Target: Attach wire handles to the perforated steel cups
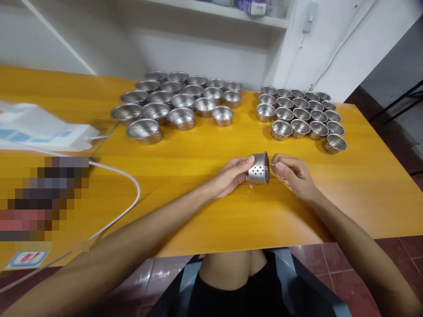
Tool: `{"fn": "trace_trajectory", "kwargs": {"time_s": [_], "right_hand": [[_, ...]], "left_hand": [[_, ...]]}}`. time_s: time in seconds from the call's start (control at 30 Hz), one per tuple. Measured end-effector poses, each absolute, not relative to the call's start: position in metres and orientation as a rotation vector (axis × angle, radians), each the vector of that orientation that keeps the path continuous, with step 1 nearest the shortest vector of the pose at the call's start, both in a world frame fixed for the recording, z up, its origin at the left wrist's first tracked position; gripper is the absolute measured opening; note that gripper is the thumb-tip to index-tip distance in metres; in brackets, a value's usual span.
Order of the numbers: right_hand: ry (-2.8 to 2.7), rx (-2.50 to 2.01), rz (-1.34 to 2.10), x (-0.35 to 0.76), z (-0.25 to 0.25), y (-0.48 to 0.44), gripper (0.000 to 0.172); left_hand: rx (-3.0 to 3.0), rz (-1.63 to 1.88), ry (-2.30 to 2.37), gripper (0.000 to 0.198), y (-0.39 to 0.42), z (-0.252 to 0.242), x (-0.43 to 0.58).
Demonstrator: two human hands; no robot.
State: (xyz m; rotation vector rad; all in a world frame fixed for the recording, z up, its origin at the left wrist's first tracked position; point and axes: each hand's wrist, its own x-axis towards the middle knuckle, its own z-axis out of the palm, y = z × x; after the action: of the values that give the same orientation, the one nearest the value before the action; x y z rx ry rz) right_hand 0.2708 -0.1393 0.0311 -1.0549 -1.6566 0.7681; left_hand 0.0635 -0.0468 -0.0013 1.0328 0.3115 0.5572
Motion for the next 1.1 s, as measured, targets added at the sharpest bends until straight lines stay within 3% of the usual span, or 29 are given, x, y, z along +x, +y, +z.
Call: {"fn": "trace_trajectory", "kwargs": {"time_s": [0.33, 0.77, 1.1], "right_hand": [[-1.771, -0.974, 0.706, 0.265, 0.031, -0.14, 0.045], [-1.728, -0.97, 0.54, 0.254, 0.022, -0.14, 0.052], [-1.726, -1.042, 0.599, 0.253, 0.027, -0.143, 0.06]], "left_hand": [[0.992, 0.575, 0.317, 0.061, -0.046, 0.0, 0.064], [0.988, 0.581, 0.34, 0.065, -0.049, 0.001, 0.065], [1.001, 0.587, 0.326, 0.062, -0.049, -0.001, 0.065]]}}
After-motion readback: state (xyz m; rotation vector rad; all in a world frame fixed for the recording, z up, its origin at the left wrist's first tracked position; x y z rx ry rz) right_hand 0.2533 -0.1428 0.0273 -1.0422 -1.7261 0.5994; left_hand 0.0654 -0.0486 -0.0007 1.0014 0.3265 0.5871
